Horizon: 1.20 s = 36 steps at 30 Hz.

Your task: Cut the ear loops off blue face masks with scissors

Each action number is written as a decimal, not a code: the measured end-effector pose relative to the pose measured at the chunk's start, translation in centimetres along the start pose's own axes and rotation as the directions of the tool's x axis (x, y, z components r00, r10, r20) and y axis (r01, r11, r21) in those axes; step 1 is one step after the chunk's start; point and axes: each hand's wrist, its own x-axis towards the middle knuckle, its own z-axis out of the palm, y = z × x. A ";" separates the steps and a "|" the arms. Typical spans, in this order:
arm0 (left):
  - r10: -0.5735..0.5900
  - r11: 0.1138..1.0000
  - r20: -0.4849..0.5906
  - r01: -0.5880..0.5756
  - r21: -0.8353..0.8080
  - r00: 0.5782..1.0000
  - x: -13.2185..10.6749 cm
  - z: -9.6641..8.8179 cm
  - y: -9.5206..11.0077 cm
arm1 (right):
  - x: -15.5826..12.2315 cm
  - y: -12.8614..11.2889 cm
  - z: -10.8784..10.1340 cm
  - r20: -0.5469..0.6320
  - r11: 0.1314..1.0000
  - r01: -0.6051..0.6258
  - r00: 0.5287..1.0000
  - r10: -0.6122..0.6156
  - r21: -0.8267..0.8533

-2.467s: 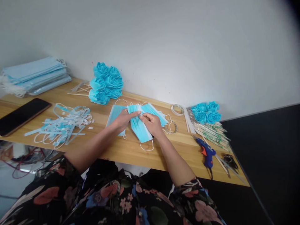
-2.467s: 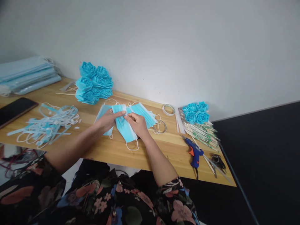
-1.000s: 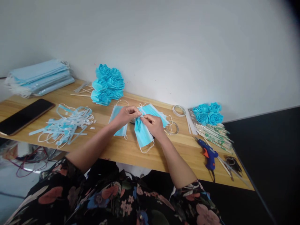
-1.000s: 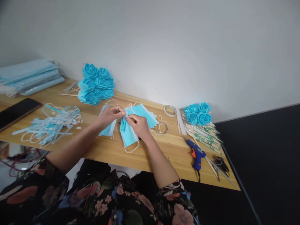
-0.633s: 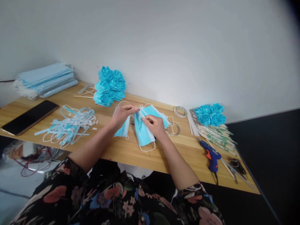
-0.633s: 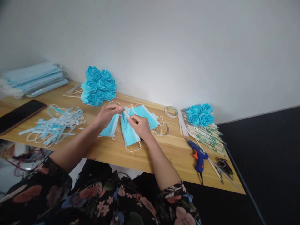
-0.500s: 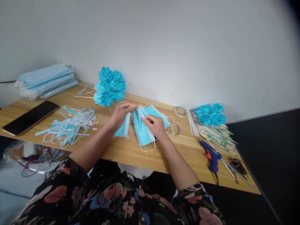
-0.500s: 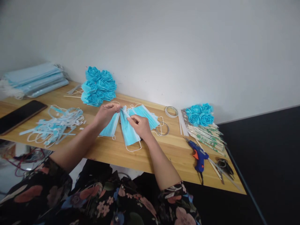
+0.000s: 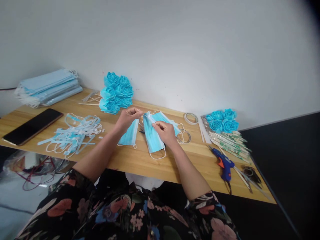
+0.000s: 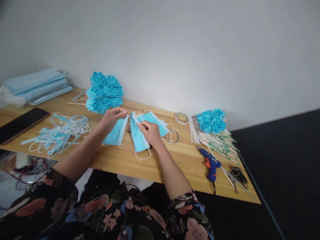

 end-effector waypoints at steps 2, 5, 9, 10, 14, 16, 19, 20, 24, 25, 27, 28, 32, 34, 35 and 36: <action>0.000 0.999 0.051 0.001 -0.038 0.999 0.1 -0.1 -0.4 | 0.0 0.2 0.0 -0.001 1.000 0.005 1.000 -0.005 -0.016; -0.008 0.993 0.088 0.018 -0.113 0.996 0.2 0.0 -0.9 | 0.0 0.5 0.1 -0.005 0.999 0.027 1.000 -0.027 -0.035; -0.023 0.990 0.081 0.034 -0.139 0.996 -0.2 0.7 -1.1 | 0.0 0.9 0.1 -0.033 0.998 0.044 0.998 -0.045 -0.037; -0.042 0.988 0.089 0.055 -0.143 0.995 -0.3 0.9 -1.2 | 0.0 0.9 0.1 -0.033 0.998 0.046 0.998 -0.047 -0.034; -0.095 0.974 0.115 0.116 -0.193 0.989 -0.7 1.7 -1.6 | 0.0 0.8 0.2 -0.016 0.998 0.057 0.998 -0.058 -0.035; -0.085 0.969 0.113 0.109 -0.223 0.990 -0.7 1.8 -1.8 | 0.0 0.6 0.3 -0.021 0.997 0.063 0.998 -0.063 -0.035; -0.073 0.969 0.125 0.101 -0.227 0.989 -0.5 1.6 -2.1 | 0.0 0.4 0.3 -0.019 0.997 0.073 0.997 -0.074 -0.034; -0.071 0.971 0.138 0.100 -0.218 0.988 -0.5 1.6 -2.1 | 0.0 0.4 0.3 -0.012 0.997 0.076 0.997 -0.077 -0.034; -0.064 0.977 0.171 0.097 -0.188 0.983 -0.6 1.8 -2.0 | -0.1 0.5 0.2 0.002 0.996 0.081 0.997 -0.081 -0.023; -0.065 0.980 0.168 0.095 -0.177 0.984 -0.7 2.0 -1.9 | -0.1 0.5 0.3 0.001 0.997 0.080 0.997 -0.080 -0.020; -0.045 0.985 0.126 0.065 -0.162 0.991 -0.8 2.2 -1.3 | -0.1 0.6 0.3 0.002 0.997 0.076 0.997 -0.076 -0.013; -0.016 0.986 0.076 0.028 -0.162 0.997 -0.9 2.1 -0.8 | -0.1 0.7 0.3 0.004 0.997 0.070 0.998 -0.070 -0.012; 0.178 0.968 -0.217 -0.211 -0.136 0.960 -0.7 -0.8 3.3 | 0.0 0.7 0.2 -0.005 1.000 0.023 1.000 -0.023 0.004; 0.273 0.951 -0.294 -0.304 -0.065 0.916 -0.2 -4.0 6.1 | 0.1 0.6 0.1 -0.023 1.000 -0.001 1.000 0.001 0.020; 0.308 0.944 -0.314 -0.329 -0.017 0.898 0.3 -5.9 7.3 | 0.1 0.6 0.0 -0.031 1.000 -0.011 0.999 0.012 0.029; 0.322 0.944 -0.322 -0.330 0.032 0.890 1.0 -7.9 8.3 | 0.2 0.5 -0.1 -0.039 0.999 -0.020 0.999 0.022 0.037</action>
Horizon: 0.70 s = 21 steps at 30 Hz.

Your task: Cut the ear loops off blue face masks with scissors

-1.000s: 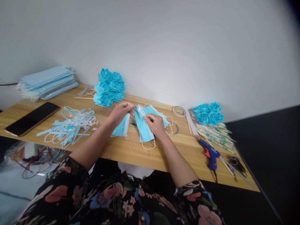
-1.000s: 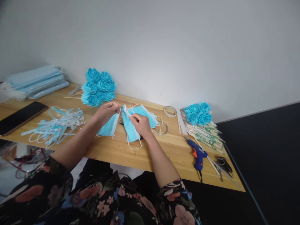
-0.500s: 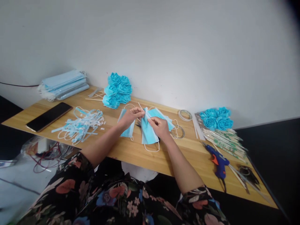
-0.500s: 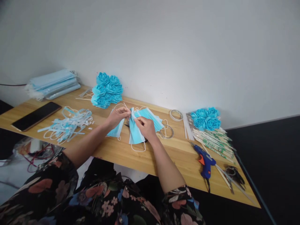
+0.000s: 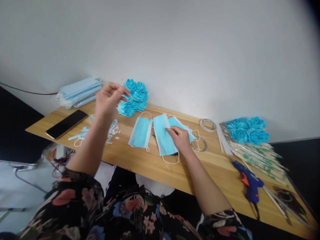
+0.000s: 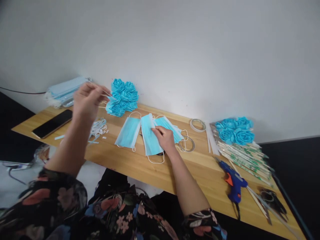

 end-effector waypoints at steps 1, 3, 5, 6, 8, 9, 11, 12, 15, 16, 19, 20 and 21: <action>-0.007 0.998 -0.023 0.008 0.061 1.000 1.6 -1.7 0.3 | 0.0 -0.1 -0.1 -0.005 1.000 -0.008 1.000 0.008 0.007; -0.064 0.971 -0.083 0.081 0.223 0.995 4.7 -4.9 -0.1 | 0.0 -0.2 -0.1 -0.008 1.000 -0.023 1.000 0.023 0.019; -0.168 0.874 -0.155 0.220 0.434 0.974 7.2 -7.9 -1.7 | -0.1 -0.3 -0.1 -0.002 0.999 -0.030 1.000 0.030 0.032; -0.196 0.792 -0.204 0.277 0.544 0.959 8.2 -9.1 -2.8 | -0.1 -0.4 0.0 0.002 0.999 -0.030 1.000 0.030 0.038; -0.219 0.572 -0.235 0.320 0.755 0.947 9.5 -11.0 -5.1 | -0.2 -0.4 0.1 0.013 0.998 -0.033 0.999 0.032 0.045; -0.225 0.467 -0.241 0.321 0.824 0.944 9.9 -11.7 -6.2 | -0.3 -0.3 0.1 0.017 0.998 -0.035 0.999 0.035 0.045; -0.243 0.355 -0.246 0.322 0.878 0.938 10.2 -12.5 -8.3 | -0.3 -0.2 0.2 0.018 0.998 -0.044 0.999 0.043 0.039; -0.253 0.339 -0.245 0.323 0.883 0.936 10.2 -12.6 -9.2 | -0.3 -0.1 0.1 0.010 0.998 -0.048 0.999 0.048 0.036; -0.293 0.333 -0.256 0.350 0.876 0.921 10.4 -12.8 -11.7 | -0.3 0.1 -0.1 -0.014 0.997 -0.063 0.998 0.064 0.035; -0.303 0.336 -0.261 0.359 0.871 0.917 10.5 -12.8 -12.4 | -0.2 0.2 -0.1 -0.020 0.997 -0.068 0.997 0.069 0.036; -0.311 0.373 -0.258 0.367 0.852 0.915 10.9 -13.1 -14.1 | -0.2 0.3 -0.4 -0.034 0.997 -0.077 0.996 0.078 0.025; -0.309 0.392 -0.252 0.364 0.845 0.917 10.9 -13.3 -14.5 | -0.1 0.3 -0.4 -0.038 0.997 -0.078 0.996 0.079 0.021; -0.309 0.411 -0.243 0.359 0.838 0.920 11.0 -13.4 -14.8 | -0.1 0.3 -0.4 -0.039 0.997 -0.078 0.996 0.079 0.020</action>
